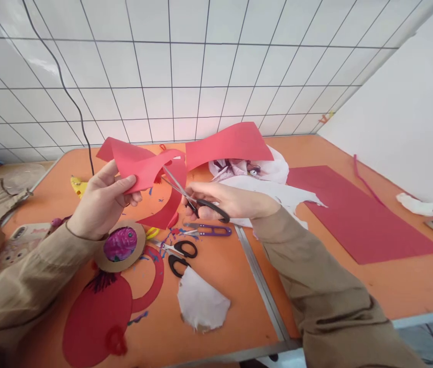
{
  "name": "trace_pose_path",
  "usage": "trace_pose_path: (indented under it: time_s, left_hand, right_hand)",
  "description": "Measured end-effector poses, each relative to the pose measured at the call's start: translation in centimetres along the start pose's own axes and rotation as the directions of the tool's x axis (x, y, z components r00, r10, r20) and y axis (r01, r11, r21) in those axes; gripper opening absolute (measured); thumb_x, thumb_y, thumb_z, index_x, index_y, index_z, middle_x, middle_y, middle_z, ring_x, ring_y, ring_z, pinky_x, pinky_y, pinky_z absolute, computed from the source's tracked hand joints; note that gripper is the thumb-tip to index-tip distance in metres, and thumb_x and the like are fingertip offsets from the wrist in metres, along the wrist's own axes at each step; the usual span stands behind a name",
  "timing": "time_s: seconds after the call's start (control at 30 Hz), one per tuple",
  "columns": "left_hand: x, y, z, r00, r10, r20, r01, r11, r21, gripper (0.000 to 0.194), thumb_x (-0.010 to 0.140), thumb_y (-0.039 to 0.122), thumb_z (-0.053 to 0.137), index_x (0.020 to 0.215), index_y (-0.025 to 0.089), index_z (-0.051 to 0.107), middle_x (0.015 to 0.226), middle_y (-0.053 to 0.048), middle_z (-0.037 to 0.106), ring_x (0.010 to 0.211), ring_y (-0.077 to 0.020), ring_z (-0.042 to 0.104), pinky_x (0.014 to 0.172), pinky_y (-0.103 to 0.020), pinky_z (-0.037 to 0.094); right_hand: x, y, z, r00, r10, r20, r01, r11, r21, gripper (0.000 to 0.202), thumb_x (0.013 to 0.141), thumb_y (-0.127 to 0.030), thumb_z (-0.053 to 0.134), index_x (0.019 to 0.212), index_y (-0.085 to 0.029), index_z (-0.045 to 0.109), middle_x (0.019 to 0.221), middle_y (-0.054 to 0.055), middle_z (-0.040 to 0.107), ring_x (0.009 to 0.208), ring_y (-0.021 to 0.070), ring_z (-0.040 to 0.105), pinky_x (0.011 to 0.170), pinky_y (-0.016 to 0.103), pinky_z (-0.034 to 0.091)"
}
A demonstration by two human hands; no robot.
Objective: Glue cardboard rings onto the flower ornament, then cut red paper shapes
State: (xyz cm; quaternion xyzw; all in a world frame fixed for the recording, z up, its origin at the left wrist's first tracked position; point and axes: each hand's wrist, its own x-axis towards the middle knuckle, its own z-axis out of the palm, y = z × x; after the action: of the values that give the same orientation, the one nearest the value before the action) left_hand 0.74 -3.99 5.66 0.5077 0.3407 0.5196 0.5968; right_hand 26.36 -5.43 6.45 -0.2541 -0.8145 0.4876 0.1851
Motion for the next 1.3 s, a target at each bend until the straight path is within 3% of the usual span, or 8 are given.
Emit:
trace_pose_path:
  time_s: [0.13,0.43,0.7,0.9,1.1,1.2,1.3]
  left_hand:
    - [-0.2,-0.8,0.4,0.999,-0.021,0.044,0.020,1.000,0.013,0.035,0.077,0.022,0.072,0.110,0.015,0.060,0.068,0.002,0.066,0.047,-0.0090,0.061,0.045,-0.018,0.048]
    - [-1.0,-0.7,0.7,0.997,-0.001,0.072,-0.009,0.991,0.137,0.048,0.079,0.022,0.069,0.123,0.011,0.054,0.061,0.004,0.061,0.045,-0.0099,0.058,0.042,-0.019,0.046]
    - [-0.8,-0.7,0.6,0.997,-0.001,0.081,-0.010,0.989,0.145,0.040,0.079,0.021,0.068,0.116,0.011,0.056,0.062,0.003,0.062,0.045,-0.0093,0.057,0.042,-0.019,0.045]
    - [-0.7,-0.3,0.2,0.985,-0.021,0.172,-0.010,0.984,0.176,0.047,0.082,0.019,0.067,0.126,0.010,0.054,0.064,0.003,0.061,0.045,-0.0073,0.052,0.042,-0.019,0.043]
    - [-0.7,0.2,-0.3,0.960,-0.095,0.264,0.028,0.969,0.245,0.063,0.082,0.019,0.069,0.141,0.013,0.048,0.063,0.004,0.061,0.043,-0.0063,0.050,0.042,-0.018,0.043]
    - [-0.7,0.1,-0.2,0.945,-0.138,0.298,0.060,0.965,0.254,0.064,0.081,0.020,0.070,0.141,0.013,0.048,0.062,0.004,0.061,0.041,-0.0059,0.049,0.040,-0.017,0.040]
    - [-0.7,0.0,-0.2,0.928,-0.180,0.327,0.101,0.964,0.244,0.063,0.081,0.021,0.069,0.140,0.014,0.049,0.061,0.004,0.059,0.040,-0.0048,0.046,0.038,-0.015,0.036]
  right_hand:
    - [0.7,0.1,1.0,0.999,0.020,-0.046,-0.015,0.995,0.094,0.061,0.085,-0.074,0.051,0.105,-0.017,0.048,0.097,0.007,0.051,0.085,0.0169,0.052,0.077,0.033,0.047]
    - [1.0,-0.4,1.9,0.991,0.010,-0.137,0.012,0.987,0.160,0.060,0.083,-0.071,0.057,0.104,-0.015,0.050,0.095,0.006,0.049,0.083,0.0159,0.049,0.074,0.031,0.044]
    - [1.1,0.2,1.7,0.963,0.147,-0.225,-0.119,0.984,0.133,0.038,0.080,-0.048,0.072,0.093,-0.018,0.053,0.088,0.003,0.056,0.079,0.0152,0.053,0.067,0.028,0.044]
    - [0.3,0.1,0.6,0.988,0.095,-0.126,-0.092,0.995,0.028,0.036,0.081,-0.047,0.071,0.091,-0.017,0.055,0.077,-0.001,0.051,0.065,0.0109,0.044,0.056,0.024,0.037]
    - [0.0,-0.5,0.3,0.998,0.062,-0.004,-0.061,0.993,0.102,0.037,0.085,-0.048,0.068,0.097,-0.017,0.052,0.079,-0.001,0.054,0.062,0.0097,0.048,0.056,0.023,0.041]
    - [0.2,-0.6,0.7,0.999,0.044,-0.005,-0.043,0.983,0.177,0.040,0.086,-0.053,0.065,0.099,-0.017,0.052,0.076,-0.001,0.053,0.060,0.0090,0.048,0.054,0.023,0.041]
    - [0.3,-0.3,0.8,0.998,0.065,-0.027,-0.058,0.976,0.209,0.048,0.079,-0.058,0.071,0.095,-0.016,0.055,0.077,-0.001,0.053,0.061,0.0095,0.047,0.053,0.024,0.041]
